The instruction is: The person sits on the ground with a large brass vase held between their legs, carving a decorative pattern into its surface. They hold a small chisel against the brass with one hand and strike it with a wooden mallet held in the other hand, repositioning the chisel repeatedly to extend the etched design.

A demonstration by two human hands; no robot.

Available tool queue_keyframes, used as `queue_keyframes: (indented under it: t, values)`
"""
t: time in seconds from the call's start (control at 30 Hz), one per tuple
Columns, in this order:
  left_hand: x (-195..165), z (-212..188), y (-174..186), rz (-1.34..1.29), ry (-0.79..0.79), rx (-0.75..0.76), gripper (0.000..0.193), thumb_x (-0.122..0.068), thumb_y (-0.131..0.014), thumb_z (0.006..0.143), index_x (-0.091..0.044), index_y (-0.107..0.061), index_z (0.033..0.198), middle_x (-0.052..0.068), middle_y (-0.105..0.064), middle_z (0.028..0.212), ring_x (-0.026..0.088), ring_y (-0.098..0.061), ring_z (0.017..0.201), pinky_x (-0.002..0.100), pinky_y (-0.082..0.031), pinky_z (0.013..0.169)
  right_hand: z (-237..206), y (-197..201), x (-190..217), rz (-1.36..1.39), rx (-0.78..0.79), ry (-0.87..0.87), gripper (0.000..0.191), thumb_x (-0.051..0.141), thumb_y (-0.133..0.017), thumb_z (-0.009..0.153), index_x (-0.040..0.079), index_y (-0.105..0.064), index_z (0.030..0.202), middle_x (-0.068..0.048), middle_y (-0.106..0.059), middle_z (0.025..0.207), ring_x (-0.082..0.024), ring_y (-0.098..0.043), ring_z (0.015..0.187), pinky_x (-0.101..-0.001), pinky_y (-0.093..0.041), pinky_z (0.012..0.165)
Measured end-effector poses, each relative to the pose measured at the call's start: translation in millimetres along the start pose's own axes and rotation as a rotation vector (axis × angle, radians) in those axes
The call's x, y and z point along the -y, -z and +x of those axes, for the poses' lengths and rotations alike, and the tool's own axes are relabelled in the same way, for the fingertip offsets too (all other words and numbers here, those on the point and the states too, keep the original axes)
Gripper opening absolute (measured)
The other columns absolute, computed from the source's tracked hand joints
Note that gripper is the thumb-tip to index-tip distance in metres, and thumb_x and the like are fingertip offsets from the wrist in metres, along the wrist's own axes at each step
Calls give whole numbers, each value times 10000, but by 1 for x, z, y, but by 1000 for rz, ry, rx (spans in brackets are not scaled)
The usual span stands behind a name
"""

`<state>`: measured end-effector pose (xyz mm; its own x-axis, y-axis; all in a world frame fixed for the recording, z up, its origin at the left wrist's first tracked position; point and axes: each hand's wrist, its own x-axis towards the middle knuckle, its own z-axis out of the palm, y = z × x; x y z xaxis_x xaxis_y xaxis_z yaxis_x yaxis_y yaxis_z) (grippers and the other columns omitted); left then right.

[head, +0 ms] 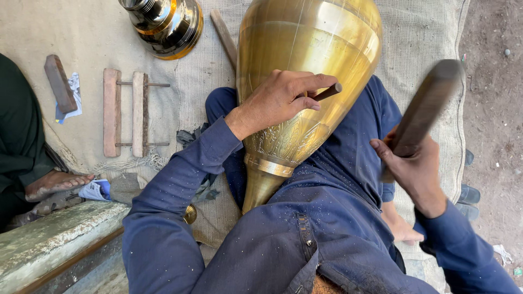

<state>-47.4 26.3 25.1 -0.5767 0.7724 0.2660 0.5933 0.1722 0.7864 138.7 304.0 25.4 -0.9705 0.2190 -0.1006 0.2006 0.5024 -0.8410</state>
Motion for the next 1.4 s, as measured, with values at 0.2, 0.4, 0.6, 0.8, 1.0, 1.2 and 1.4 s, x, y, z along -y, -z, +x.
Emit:
queue_keyframes:
  t: [0.2, 0.4, 0.6, 0.8, 1.0, 1.2, 1.4]
  values:
    - [-6, 5, 2, -19, 65, 22, 527, -148, -828, 849, -152, -655, 1347, 77, -779, 1099, 189, -780, 930, 357, -624, 827, 10, 15, 23, 83, 4, 83, 290, 263, -831, 940, 46, -649, 1005, -25, -688, 833, -119, -671, 733, -284, -548, 679]
    - [-8, 11, 1, 45, 112, 67, 514, -166, -835, 827, -172, -678, 1316, 62, -789, 1067, 197, -775, 873, 375, -607, 812, 11, 13, 19, 15, 45, 29, 403, 329, -847, 902, 46, -602, 1051, -76, -680, 839, -121, -678, 753, -292, -565, 666]
    - [-3, 8, -1, 42, 19, 23, 534, -162, -836, 832, -156, -660, 1337, 89, -758, 1171, 217, -767, 931, 371, -610, 834, 6, 12, 11, 32, 24, 78, 478, 406, -831, 908, 30, -607, 1098, -77, -688, 886, -127, -686, 806, -298, -570, 721]
    - [-4, 7, 1, 32, 51, 49, 519, -155, -840, 830, -163, -668, 1320, 89, -776, 1117, 213, -772, 863, 374, -608, 805, 8, 13, 12, -119, 48, 115, 525, 440, -845, 850, 26, -599, 1059, -69, -667, 847, -125, -645, 746, -302, -533, 654]
    - [-9, 6, 4, -12, 20, 11, 522, -120, -837, 832, -137, -662, 1324, 100, -772, 1059, 208, -775, 867, 368, -609, 767, 7, 16, 7, -84, 77, 119, 540, 476, -833, 853, 24, -598, 1030, -63, -662, 837, -131, -633, 740, -313, -525, 650]
    - [-10, 4, 7, -25, 132, 73, 505, -117, -837, 831, -141, -674, 1308, 86, -776, 906, 194, -777, 812, 366, -603, 735, 5, 14, 7, -74, 105, 93, 565, 467, -817, 821, 16, -572, 1059, -37, -668, 829, -108, -651, 723, -278, -539, 620]
    - [-8, 2, 4, -39, 46, 27, 503, -129, -831, 846, -153, -672, 1323, 79, -781, 1017, 179, -781, 885, 340, -625, 783, 4, 15, 10, -106, 103, 128, 581, 516, -790, 848, 28, -577, 1080, -71, -664, 815, -141, -657, 702, -293, -532, 599]
